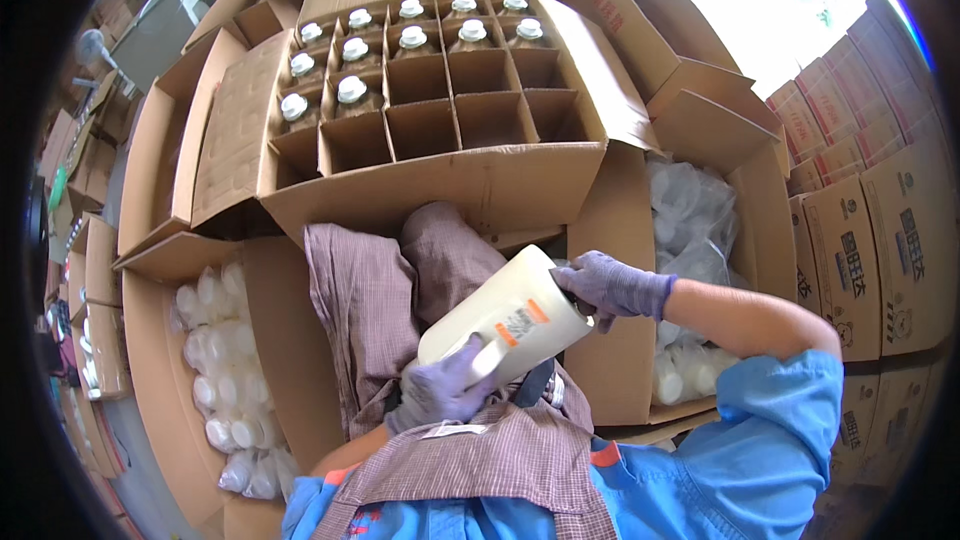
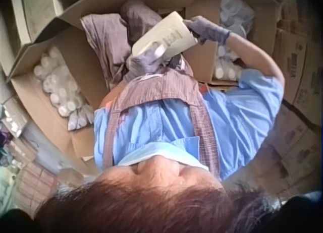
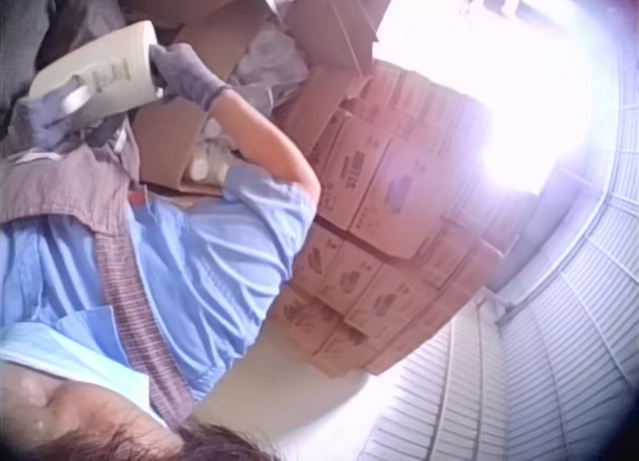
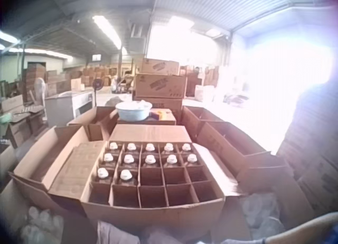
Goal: The person assembles white plastic containers by placing a black ring into the opening and screwing on a lid. They then wrap the sealed containers in plastic bags and place them into a cardboard box.
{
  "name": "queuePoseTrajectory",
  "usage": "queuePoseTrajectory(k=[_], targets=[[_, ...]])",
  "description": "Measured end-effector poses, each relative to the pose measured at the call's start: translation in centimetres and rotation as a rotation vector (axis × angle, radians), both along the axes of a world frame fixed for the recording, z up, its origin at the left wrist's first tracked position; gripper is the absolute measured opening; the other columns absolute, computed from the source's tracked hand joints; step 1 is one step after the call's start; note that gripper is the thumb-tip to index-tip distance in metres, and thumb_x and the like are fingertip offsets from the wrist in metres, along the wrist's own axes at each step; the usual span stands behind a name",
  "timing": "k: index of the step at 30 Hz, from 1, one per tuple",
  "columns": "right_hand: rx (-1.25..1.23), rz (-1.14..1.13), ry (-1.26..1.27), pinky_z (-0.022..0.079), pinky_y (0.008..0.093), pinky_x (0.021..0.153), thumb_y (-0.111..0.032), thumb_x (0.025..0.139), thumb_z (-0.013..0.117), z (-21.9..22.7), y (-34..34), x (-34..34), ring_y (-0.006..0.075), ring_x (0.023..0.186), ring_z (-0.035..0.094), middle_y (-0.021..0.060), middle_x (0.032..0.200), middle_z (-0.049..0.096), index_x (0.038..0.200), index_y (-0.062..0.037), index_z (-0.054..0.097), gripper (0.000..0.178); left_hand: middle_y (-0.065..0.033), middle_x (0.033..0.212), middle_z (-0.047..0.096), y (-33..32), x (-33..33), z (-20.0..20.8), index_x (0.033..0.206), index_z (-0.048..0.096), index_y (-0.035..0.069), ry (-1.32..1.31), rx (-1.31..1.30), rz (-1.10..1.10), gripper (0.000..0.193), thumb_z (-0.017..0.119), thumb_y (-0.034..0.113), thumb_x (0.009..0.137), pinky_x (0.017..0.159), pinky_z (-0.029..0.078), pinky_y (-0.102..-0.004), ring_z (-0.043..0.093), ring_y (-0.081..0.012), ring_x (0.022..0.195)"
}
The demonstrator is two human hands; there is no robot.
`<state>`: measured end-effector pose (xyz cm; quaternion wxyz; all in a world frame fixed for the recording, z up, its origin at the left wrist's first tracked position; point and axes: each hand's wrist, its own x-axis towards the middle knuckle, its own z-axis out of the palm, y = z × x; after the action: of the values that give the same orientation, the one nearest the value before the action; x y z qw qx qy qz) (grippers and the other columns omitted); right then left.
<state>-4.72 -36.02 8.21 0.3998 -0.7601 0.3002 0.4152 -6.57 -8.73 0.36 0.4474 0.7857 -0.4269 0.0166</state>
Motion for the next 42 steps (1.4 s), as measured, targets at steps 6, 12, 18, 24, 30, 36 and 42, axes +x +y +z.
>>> queuePoseTrajectory(k=[6,12,18,24,30,36,42], targets=[[0.063,0.536,-1.165,0.056,0.0336,0.074,-0.010,0.092,0.065,0.5,0.7,-2.2,0.0262,0.082,0.070,0.0122,0.091,0.068,0.121,-0.0051,0.061,0.030,-0.0101,0.101,0.073,5.9,5.5,-3.1,0.118,0.065,-0.005,0.911,-0.360,-0.102,0.040,0.074,0.009,0.082,0.083,0.055,-0.0278,0.068,-0.0132,0.089],[0.119,0.771,-1.113,0.056,0.0388,0.074,-0.021,0.089,0.068,3.3,0.7,-1.2,0.0320,0.083,0.069,0.0148,0.096,0.068,0.121,-0.0125,0.062,0.033,-0.0091,0.102,0.072,5.8,7.6,-2.9,0.113,0.068,-0.005,1.104,-0.320,-0.162,0.038,0.068,-0.001,0.076,0.085,0.053,-0.0292,0.066,-0.0132,0.091],[0.126,0.755,-1.001,0.052,0.0419,0.060,-0.042,0.085,0.071,2.4,1.2,-1.3,0.0350,0.068,0.065,0.0157,0.073,0.064,0.106,-0.0127,0.062,0.037,-0.0090,0.091,0.073,5.8,8.0,-2.8,0.105,0.071,-0.007,1.019,-0.226,-0.111,0.036,0.068,0.004,0.070,0.076,0.055,-0.0279,0.068,-0.0144,0.082],[0.047,0.528,-0.963,0.050,0.0413,0.059,-0.043,0.089,0.066,-1.5,-0.2,-3.8,0.0326,0.065,0.065,0.0137,0.070,0.062,0.110,-0.0088,0.057,0.041,-0.0086,0.088,0.072,4.6,5.6,-1.8,0.102,0.071,-0.006,0.954,-0.156,0.062,0.032,0.064,0.004,0.072,0.072,0.053,-0.0263,0.065,-0.0115,0.078],[-0.040,0.415,-0.999,0.050,0.0401,0.060,-0.041,0.091,0.064,-2.7,-0.9,-4.4,0.0305,0.067,0.065,0.0134,0.072,0.063,0.110,-0.0077,0.058,0.039,-0.0129,0.088,0.072,3.0,2.9,-1.4,0.107,0.069,-0.006,0.687,-0.177,0.190,0.032,0.067,0.001,0.076,0.074,0.053,-0.0285,0.066,-0.0152,0.078],[0.011,-0.300,-1.498,0.051,0.0286,0.061,-0.018,0.090,0.070,-5.9,1.3,-2.3,0.0146,0.068,0.063,0.0091,0.079,0.065,0.117,-0.0047,0.060,0.032,0.0019,0.060,0.053,4.6,3.7,-3.0,0.115,0.062,0.001,0.848,-0.457,0.503,0.026,0.060,0.011,0.091,0.037,0.033,-0.0204,0.041,-0.0027,0.043],[-0.612,-0.634,-1.129,0.053,0.0376,0.080,-0.023,0.086,0.069,-16.0,-6.7,-13.6,0.0279,0.090,0.067,0.0154,0.096,0.068,0.101,-0.0014,0.067,0.026,0.0054,0.049,0.038,7.2,5.1,-3.8,0.108,0.058,0.006,0.911,-0.456,0.622,0.020,0.050,0.022,0.099,0.029,0.025,-0.0226,0.030,-0.0046,0.033]])
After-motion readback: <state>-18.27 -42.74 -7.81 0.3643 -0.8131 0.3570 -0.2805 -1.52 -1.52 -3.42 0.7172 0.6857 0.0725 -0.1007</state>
